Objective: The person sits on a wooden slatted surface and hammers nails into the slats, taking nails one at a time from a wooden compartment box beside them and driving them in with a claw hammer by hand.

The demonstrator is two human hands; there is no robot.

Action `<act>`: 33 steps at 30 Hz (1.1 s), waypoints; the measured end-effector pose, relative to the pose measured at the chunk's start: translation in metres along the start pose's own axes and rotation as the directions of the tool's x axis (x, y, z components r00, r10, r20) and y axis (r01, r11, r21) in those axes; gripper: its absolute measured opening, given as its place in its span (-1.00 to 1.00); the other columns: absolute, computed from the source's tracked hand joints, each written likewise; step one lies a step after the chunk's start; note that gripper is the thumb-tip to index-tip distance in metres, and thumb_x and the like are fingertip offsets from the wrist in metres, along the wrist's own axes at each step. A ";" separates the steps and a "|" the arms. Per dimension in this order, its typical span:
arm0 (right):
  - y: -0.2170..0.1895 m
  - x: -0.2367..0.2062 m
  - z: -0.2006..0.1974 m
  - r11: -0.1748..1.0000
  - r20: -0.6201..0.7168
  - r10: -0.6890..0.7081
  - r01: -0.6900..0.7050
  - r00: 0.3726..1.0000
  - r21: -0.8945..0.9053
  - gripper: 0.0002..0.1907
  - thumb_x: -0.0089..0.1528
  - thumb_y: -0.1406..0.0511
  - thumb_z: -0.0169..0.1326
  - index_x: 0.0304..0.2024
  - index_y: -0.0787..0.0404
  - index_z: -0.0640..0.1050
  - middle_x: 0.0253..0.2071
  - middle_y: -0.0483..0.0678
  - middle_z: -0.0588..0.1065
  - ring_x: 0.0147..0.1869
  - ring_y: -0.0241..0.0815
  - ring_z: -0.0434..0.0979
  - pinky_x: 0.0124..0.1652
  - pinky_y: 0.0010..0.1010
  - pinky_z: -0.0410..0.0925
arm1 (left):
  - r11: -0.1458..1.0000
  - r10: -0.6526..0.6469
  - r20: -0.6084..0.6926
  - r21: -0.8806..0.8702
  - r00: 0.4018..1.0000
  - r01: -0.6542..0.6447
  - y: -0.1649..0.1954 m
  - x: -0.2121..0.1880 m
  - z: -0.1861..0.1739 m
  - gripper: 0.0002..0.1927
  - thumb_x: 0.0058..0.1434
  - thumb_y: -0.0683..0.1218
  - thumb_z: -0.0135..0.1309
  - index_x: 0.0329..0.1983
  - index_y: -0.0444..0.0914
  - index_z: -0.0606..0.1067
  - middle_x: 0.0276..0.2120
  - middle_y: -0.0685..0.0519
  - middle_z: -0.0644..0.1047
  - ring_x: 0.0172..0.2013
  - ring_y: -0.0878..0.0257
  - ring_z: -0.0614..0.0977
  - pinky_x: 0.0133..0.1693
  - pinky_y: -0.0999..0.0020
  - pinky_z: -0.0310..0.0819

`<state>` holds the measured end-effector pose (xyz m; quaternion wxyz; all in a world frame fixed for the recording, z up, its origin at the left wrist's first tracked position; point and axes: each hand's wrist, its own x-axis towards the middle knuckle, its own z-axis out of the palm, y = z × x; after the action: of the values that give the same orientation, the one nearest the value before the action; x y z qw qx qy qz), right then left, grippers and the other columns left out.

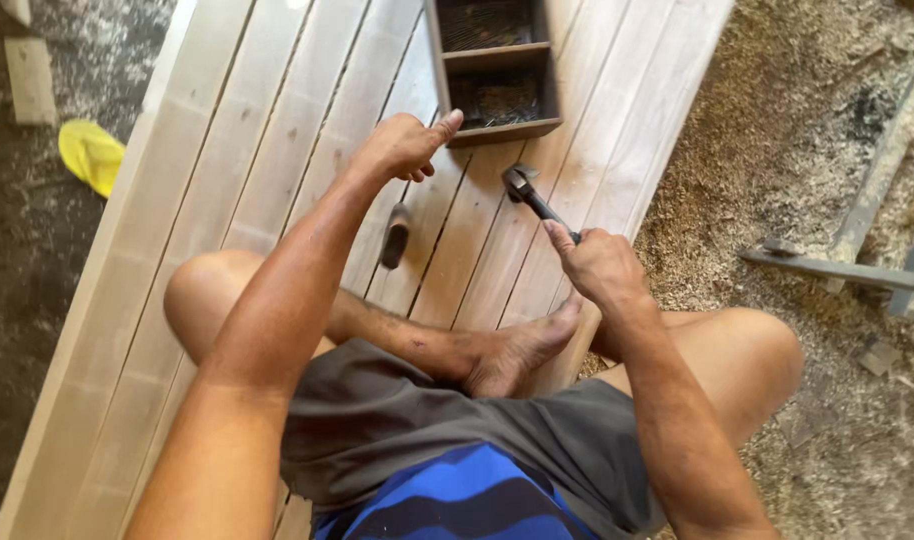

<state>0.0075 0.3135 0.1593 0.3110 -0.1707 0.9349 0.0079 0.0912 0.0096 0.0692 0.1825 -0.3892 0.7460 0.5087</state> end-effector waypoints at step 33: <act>-0.013 0.032 0.002 0.977 -0.006 -0.038 0.039 0.999 0.212 -0.14 0.29 -0.29 -0.16 -0.18 0.38 0.66 -0.15 0.43 0.56 0.04 0.41 0.57 0.03 0.08 0.43 | 0.798 0.477 -0.507 -0.093 0.718 -0.596 -0.028 -0.105 0.063 -0.80 0.26 -0.10 0.28 -0.26 -0.26 0.48 -0.49 0.01 0.49 -0.47 0.23 0.49 -0.32 0.34 0.41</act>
<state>-0.0113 0.2909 0.1401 0.3266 -0.1547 0.9272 -0.0980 0.1714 0.1027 0.0960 -0.2062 -0.2826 0.7779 0.5221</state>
